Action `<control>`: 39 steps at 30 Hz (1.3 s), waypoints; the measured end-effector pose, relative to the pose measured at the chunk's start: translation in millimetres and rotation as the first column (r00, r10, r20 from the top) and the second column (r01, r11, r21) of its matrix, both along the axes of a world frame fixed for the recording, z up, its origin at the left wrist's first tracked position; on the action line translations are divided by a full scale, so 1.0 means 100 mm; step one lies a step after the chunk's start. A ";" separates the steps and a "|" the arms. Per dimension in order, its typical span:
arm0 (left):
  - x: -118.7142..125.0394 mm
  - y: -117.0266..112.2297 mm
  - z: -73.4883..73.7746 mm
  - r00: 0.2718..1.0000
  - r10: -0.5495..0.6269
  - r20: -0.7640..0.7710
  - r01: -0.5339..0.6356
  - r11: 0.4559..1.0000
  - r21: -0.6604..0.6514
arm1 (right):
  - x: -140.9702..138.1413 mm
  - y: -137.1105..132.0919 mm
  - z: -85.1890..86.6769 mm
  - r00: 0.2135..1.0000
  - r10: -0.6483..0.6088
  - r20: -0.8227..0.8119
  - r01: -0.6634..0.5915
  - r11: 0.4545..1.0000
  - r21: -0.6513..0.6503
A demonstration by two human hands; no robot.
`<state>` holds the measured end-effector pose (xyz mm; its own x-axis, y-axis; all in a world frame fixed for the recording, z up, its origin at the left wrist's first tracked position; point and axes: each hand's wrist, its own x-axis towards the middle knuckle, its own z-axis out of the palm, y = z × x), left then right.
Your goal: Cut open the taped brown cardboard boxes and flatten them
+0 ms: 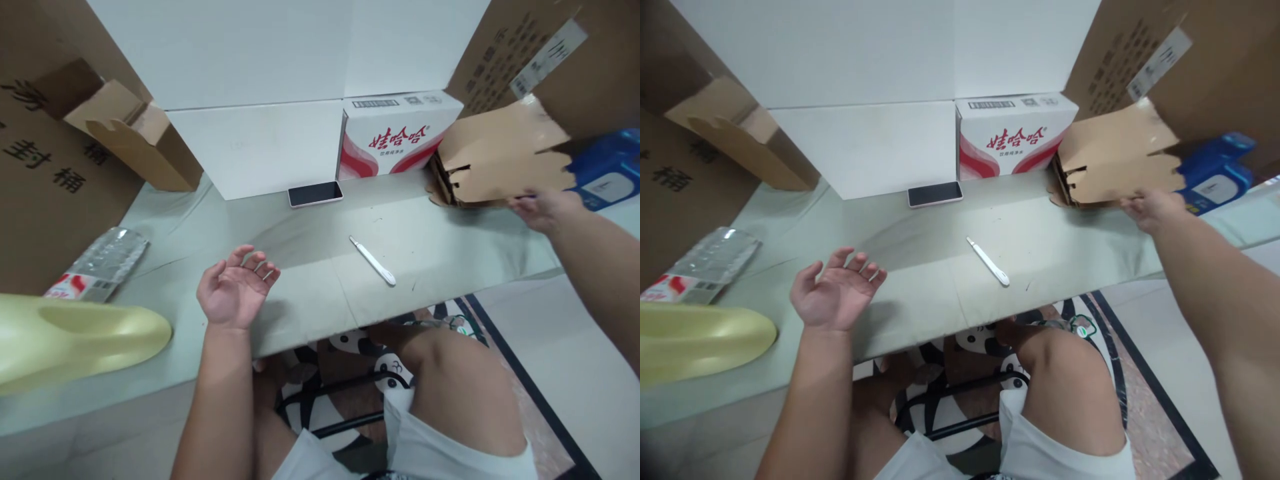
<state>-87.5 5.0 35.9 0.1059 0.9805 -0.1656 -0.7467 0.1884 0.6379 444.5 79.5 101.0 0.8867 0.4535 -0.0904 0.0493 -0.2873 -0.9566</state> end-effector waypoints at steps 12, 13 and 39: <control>-0.13 0.08 -0.12 0.998 -0.060 -0.022 0.059 0.998 -0.033 | -1.76 0.29 -0.34 0.665 0.743 0.079 -0.659 0.633 -0.407; -0.13 0.09 -0.14 0.998 -0.062 -0.015 0.061 0.998 -0.033 | -2.06 0.41 -0.42 0.629 0.771 0.101 -0.678 0.608 -0.413; -0.18 0.06 -0.02 0.992 -0.090 0.091 0.074 0.983 0.167 | -3.56 1.50 -0.98 0.612 0.769 0.183 -0.370 0.484 -0.793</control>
